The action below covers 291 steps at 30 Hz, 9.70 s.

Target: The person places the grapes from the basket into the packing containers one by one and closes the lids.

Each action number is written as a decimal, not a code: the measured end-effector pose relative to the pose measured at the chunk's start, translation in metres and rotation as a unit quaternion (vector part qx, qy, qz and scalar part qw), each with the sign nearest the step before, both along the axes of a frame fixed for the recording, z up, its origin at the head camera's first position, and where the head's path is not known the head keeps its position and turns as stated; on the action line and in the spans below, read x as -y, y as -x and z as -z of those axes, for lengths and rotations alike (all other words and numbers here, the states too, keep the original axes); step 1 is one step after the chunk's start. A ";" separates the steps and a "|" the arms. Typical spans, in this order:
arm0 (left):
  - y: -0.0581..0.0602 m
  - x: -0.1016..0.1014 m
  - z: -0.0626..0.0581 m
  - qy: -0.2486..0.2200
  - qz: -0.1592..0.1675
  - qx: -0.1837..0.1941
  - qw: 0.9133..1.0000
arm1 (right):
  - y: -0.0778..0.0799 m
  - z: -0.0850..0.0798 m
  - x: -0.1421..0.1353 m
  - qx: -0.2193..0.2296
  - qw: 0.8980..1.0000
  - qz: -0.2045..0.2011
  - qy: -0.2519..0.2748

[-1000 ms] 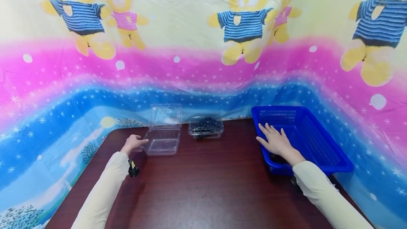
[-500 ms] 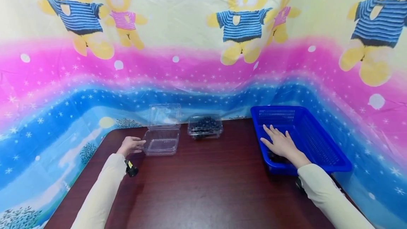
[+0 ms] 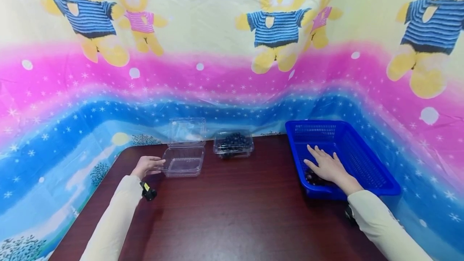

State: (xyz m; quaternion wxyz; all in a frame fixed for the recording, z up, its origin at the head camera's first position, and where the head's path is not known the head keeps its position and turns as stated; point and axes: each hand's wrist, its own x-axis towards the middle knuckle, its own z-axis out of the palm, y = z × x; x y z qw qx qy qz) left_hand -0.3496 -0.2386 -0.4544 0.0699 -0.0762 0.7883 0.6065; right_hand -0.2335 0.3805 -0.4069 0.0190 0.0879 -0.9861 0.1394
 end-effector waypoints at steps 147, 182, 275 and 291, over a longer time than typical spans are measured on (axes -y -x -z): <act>-0.033 -0.024 -0.010 -0.146 0.032 -0.013 0.989 | -0.004 0.008 -0.050 0.087 0.968 -0.224 0.076; -0.035 -0.038 0.000 -0.164 0.057 -0.008 0.985 | 0.000 0.033 -0.056 0.055 0.976 -0.159 0.137; -0.043 -0.094 0.015 -0.140 0.077 0.000 0.987 | 0.005 -0.001 -0.038 -0.089 0.984 -0.104 0.113; -0.044 -0.110 0.021 -0.146 0.074 -0.003 0.986 | 0.004 -0.013 -0.041 -0.081 0.985 -0.098 0.118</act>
